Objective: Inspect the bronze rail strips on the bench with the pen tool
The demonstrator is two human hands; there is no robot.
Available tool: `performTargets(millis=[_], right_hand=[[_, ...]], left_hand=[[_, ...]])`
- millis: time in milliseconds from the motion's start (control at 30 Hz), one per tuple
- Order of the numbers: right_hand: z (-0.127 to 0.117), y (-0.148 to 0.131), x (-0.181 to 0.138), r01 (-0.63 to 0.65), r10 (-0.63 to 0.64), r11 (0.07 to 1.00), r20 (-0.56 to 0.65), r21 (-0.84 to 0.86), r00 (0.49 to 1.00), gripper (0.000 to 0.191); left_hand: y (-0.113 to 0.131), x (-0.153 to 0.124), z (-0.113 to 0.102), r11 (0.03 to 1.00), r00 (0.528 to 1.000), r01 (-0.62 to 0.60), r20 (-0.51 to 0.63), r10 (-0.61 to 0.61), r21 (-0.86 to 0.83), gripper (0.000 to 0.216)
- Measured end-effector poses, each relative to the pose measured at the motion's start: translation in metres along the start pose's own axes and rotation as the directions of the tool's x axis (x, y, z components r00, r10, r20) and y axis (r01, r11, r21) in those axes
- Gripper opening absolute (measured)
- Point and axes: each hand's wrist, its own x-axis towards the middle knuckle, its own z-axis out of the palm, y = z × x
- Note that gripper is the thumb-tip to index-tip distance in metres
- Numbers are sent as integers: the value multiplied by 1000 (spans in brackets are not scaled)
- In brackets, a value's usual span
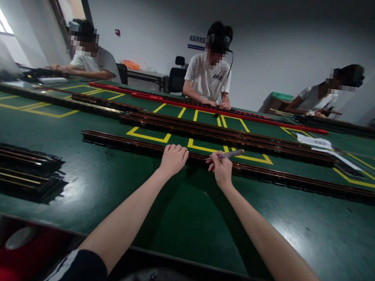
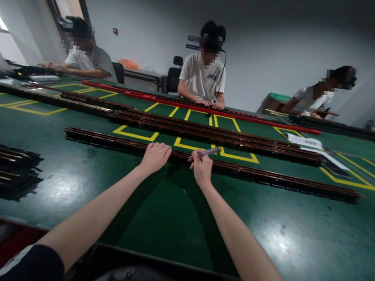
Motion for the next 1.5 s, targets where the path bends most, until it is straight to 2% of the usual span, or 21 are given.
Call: performTargets(millis=[433, 667, 967, 1167, 1500], right_hand=[[0, 0, -1, -38, 38, 999, -128, 4, 991, 40], [-2, 0, -2, -17, 9, 999, -186, -41, 983, 42], [-3, 0, -2, -24, -2, 996, -289, -85, 957, 39], [-4, 0, -1, -50, 15, 989, -251, -136, 968, 40], [-6, -1, -4, 12, -35, 991, -172, -133, 984, 45]], left_hand=[[-1, 0, 1, 998, 1000, 10, 15, -9, -64, 46], [0, 0, -3, 998, 999, 24, 40, -22, -64, 45], [-3, 0, 2, 998, 1000, 3, 3, -3, -58, 47], [-3, 0, 3, 998, 1000, 6, 3, -6, -56, 46], [0, 0, 3, 997, 999, 25, -30, -27, -70, 46]])
